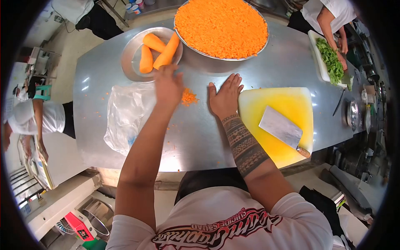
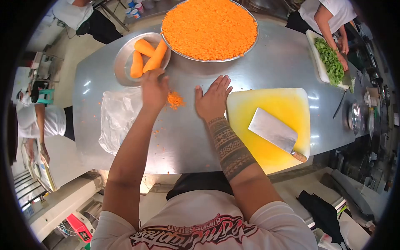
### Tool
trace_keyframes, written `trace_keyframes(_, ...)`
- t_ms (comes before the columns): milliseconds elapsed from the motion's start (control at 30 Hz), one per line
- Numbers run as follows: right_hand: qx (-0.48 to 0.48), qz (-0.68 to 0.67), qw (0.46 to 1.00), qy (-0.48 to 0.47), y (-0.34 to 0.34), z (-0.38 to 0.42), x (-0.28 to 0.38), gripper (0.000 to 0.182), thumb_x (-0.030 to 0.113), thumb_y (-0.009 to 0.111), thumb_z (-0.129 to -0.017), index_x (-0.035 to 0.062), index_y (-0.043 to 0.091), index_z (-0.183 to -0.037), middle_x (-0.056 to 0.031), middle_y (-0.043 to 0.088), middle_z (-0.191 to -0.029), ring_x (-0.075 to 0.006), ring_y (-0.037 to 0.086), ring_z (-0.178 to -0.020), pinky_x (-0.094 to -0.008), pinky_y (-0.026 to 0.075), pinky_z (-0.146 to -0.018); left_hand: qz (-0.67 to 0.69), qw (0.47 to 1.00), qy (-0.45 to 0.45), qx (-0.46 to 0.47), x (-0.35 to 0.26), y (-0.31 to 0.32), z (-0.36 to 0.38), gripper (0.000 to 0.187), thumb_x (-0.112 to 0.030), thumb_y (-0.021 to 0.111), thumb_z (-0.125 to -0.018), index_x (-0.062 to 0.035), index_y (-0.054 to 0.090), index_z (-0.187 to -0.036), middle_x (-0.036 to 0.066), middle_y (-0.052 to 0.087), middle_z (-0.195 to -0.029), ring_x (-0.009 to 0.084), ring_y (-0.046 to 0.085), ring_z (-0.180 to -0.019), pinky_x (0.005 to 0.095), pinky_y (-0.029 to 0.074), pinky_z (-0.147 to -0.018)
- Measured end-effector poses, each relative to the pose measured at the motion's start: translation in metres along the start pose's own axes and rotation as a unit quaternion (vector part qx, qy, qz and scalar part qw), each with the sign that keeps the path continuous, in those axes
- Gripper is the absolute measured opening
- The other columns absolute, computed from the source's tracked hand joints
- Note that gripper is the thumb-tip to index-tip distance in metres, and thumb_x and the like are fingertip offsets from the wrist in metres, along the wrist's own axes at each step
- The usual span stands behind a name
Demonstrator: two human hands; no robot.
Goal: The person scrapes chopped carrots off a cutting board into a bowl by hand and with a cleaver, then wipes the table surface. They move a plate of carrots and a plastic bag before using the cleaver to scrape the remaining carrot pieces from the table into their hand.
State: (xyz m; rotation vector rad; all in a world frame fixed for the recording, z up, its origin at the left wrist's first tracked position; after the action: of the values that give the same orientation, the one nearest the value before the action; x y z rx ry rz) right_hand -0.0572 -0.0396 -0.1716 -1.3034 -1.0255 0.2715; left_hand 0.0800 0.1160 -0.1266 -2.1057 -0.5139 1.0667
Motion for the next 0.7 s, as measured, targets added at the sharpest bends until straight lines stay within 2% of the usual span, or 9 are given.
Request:
trace_keyframes(33, 0.014, 0.000, 0.999, -0.029, 0.003, -0.001, 0.003, 0.097, 0.049, 0.057, -0.103, -0.0220, 0.018, -0.157, -0.0428, 0.022, -0.165, -0.0529, 0.015, -0.159, -0.0609, 0.010, -0.130, -0.114, 0.992, 0.042, -0.029, 0.016, -0.015, 0.001, 0.027, -0.015, 0.078, -0.090, -0.0067, 0.070, -0.115, 0.016, 0.071, -0.108, 0.0346, 0.067, -0.105, 0.0472, 0.052, -0.092)
trace_keyframes(133, 0.075, -0.013, 0.989, -0.126, 0.008, -0.001, 0.012, 0.097, 0.051, 0.055, -0.104, -0.0209, 0.018, -0.158, -0.0414, 0.023, -0.165, -0.0507, 0.017, -0.159, -0.0579, 0.011, -0.131, -0.147, 0.988, 0.022, 0.045, 0.065, -0.037, 0.004, 0.027, -0.015, 0.079, -0.088, -0.0077, 0.072, -0.112, 0.012, 0.070, -0.106, 0.0356, 0.063, -0.108, 0.0489, 0.049, -0.098)
trace_keyframes(200, 0.141, -0.038, 0.968, -0.205, 0.009, -0.006, 0.022, 0.097, 0.051, 0.055, -0.104, -0.0200, 0.019, -0.158, -0.0402, 0.025, -0.165, -0.0489, 0.019, -0.159, -0.0561, 0.013, -0.132, -0.196, 0.975, 0.057, 0.090, 0.081, -0.042, 0.002, 0.023, -0.018, 0.078, -0.089, -0.0085, 0.073, -0.109, 0.010, 0.068, -0.102, 0.0332, 0.063, -0.102, 0.0467, 0.049, -0.093)
trace_keyframes(233, 0.121, -0.023, 0.966, -0.228, 0.016, -0.011, 0.024, 0.096, 0.052, 0.055, -0.104, -0.0184, 0.019, -0.159, -0.0384, 0.027, -0.166, -0.0466, 0.022, -0.159, -0.0547, 0.014, -0.132, -0.202, 0.972, 0.070, 0.097, 0.085, -0.045, 0.001, 0.021, -0.018, 0.078, -0.090, -0.0085, 0.074, -0.108, 0.009, 0.067, -0.101, 0.0325, 0.063, -0.101, 0.0462, 0.049, -0.093)
trace_keyframes(333, 0.074, -0.005, 0.971, -0.226, 0.031, -0.047, 0.034, 0.096, 0.052, 0.055, -0.104, -0.0169, 0.020, -0.160, -0.0363, 0.027, -0.167, -0.0445, 0.021, -0.160, -0.0544, 0.013, -0.132, -0.211, 0.969, 0.086, 0.091, 0.098, -0.051, 0.008, 0.021, -0.019, 0.077, -0.090, -0.0089, 0.075, -0.108, 0.009, 0.066, -0.099, 0.0309, 0.063, -0.097, 0.0453, 0.049, -0.090)
trace_keyframes(367, 0.078, -0.012, 0.973, -0.217, 0.031, -0.063, 0.037, 0.095, 0.052, 0.055, -0.105, -0.0168, 0.019, -0.160, -0.0356, 0.024, -0.168, -0.0451, 0.017, -0.161, -0.0527, 0.014, -0.132, -0.213, 0.969, 0.089, 0.085, 0.102, -0.053, 0.010, 0.021, -0.020, 0.077, -0.091, -0.0090, 0.075, -0.108, 0.009, 0.066, -0.098, 0.0305, 0.063, -0.097, 0.0450, 0.049, -0.090)
trace_keyframes(500, 0.095, 0.047, 0.967, -0.232, 0.045, -0.104, 0.061, 0.097, 0.058, 0.052, -0.105, -0.0148, 0.020, -0.161, -0.0317, 0.027, -0.168, -0.0416, 0.024, -0.159, -0.0489, 0.020, -0.132, -0.222, 0.972, 0.047, 0.056, 0.116, -0.070, 0.023, 0.020, -0.020, 0.076, -0.091, -0.0085, 0.076, -0.108, 0.009, 0.067, -0.099, 0.0306, 0.063, -0.099, 0.0443, 0.049, -0.092)
trace_keyframes(567, 0.101, 0.010, 0.962, -0.253, 0.054, -0.122, 0.070, 0.098, 0.056, 0.053, -0.105, -0.0145, 0.016, -0.162, -0.0320, 0.024, -0.170, -0.0433, 0.022, -0.160, -0.0478, 0.019, -0.132, -0.230, 0.972, 0.019, 0.053, 0.127, -0.083, 0.026, 0.019, -0.020, 0.074, -0.093, -0.0082, 0.076, -0.107, 0.009, 0.069, -0.102, 0.0302, 0.063, -0.103, 0.0433, 0.048, -0.094)
trace_keyframes(700, 0.155, -0.006, 0.961, -0.227, 0.062, -0.146, 0.096, 0.098, 0.057, 0.053, -0.106, -0.0118, 0.016, -0.164, -0.0301, 0.022, -0.171, -0.0410, 0.021, -0.161, -0.0465, 0.020, -0.132, -0.223, 0.974, 0.037, 0.012, 0.163, -0.106, 0.032, 0.019, -0.017, 0.077, -0.089, -0.0070, 0.077, -0.105, 0.010, 0.070, -0.098, 0.0318, 0.065, -0.101, 0.0449, 0.050, -0.092)
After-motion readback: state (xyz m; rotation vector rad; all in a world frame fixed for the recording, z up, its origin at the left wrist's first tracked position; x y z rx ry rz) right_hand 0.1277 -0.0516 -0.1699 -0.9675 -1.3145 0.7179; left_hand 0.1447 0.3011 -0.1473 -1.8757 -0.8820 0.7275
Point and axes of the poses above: each hand's wrist, its own z-axis away from the middle knuckle, its own y-axis out of the palm, x = y × z, the point moved 1 cm from there along -z, towards the middle knuckle
